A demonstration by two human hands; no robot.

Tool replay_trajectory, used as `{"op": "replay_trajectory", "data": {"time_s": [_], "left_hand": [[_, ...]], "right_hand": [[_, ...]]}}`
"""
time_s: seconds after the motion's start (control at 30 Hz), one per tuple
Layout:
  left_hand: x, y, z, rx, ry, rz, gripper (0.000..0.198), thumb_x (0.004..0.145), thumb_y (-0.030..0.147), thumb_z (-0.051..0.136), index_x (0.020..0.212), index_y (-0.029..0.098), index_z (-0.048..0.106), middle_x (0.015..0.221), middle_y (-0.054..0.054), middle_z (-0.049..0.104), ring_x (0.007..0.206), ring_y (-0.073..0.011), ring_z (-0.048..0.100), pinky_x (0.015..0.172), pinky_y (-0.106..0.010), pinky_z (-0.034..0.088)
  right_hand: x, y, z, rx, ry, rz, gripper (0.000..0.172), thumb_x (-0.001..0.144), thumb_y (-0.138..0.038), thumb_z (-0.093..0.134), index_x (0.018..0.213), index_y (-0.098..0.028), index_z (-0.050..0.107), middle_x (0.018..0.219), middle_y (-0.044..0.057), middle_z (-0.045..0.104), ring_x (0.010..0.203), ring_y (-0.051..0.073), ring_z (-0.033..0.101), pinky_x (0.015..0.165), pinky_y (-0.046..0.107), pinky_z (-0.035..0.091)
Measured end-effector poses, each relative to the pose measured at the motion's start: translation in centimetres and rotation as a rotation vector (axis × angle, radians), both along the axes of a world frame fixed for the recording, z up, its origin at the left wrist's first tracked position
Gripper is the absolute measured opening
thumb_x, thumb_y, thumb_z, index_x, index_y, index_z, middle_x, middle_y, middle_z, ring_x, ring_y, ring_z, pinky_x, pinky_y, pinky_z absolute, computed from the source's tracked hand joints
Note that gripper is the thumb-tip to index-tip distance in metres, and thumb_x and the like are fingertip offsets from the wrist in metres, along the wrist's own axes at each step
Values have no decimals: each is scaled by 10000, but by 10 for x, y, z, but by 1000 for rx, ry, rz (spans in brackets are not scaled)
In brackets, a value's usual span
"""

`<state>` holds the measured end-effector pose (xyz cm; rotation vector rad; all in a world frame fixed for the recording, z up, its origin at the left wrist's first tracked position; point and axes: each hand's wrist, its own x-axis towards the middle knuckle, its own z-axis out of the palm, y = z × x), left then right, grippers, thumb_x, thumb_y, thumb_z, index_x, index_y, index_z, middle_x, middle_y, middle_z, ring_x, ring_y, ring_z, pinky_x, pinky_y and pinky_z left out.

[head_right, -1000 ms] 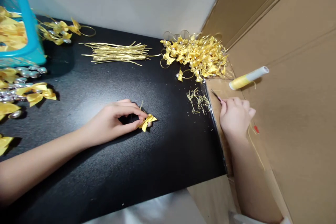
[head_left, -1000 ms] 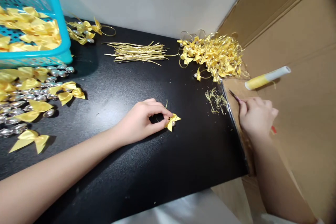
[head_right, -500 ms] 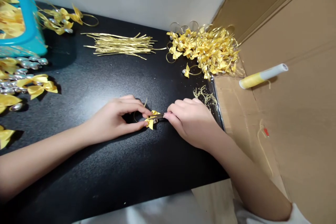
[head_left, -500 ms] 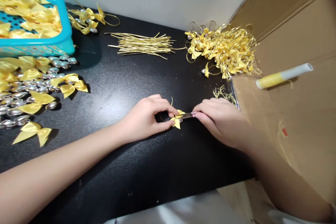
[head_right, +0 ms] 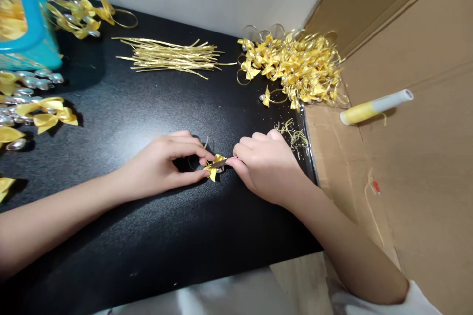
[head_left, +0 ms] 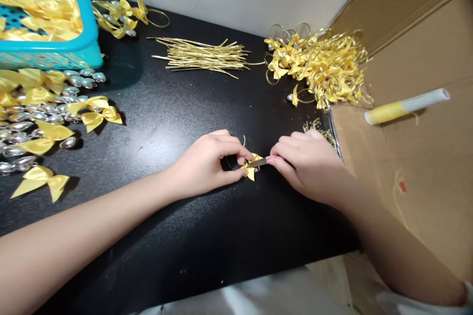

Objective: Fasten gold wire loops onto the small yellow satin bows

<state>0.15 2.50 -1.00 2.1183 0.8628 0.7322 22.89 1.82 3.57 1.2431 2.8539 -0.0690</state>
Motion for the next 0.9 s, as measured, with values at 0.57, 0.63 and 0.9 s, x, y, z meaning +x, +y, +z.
{"op": "replay_trajectory", "data": {"time_s": [0.57, 0.63, 0.9], "left_hand": [[0, 0, -1, 22, -12, -16, 147, 786, 133, 693, 924, 154, 737, 717, 19, 675, 697, -115, 575, 711, -234, 433], [0, 1, -1, 25, -13, -17, 150, 784, 130, 693, 925, 155, 736, 716, 22, 675, 693, -114, 574, 710, -235, 432], [0, 0, -1, 22, -14, -21, 158, 787, 139, 693, 937, 168, 733, 718, 26, 671, 697, -116, 574, 711, -238, 435]], "right_hand": [[-3, 1, 0, -20, -26, -20, 328, 989, -329, 435, 793, -177, 650, 756, 23, 653, 695, 183, 459, 685, 330, 194], [-4, 1, 0, -25, -27, -30, 327, 987, -331, 440, 791, -178, 651, 756, 24, 654, 698, 183, 459, 683, 332, 190], [-5, 1, 1, -26, -46, -40, 327, 990, -337, 438, 803, -177, 652, 777, 32, 666, 717, 188, 461, 686, 335, 182]]}}
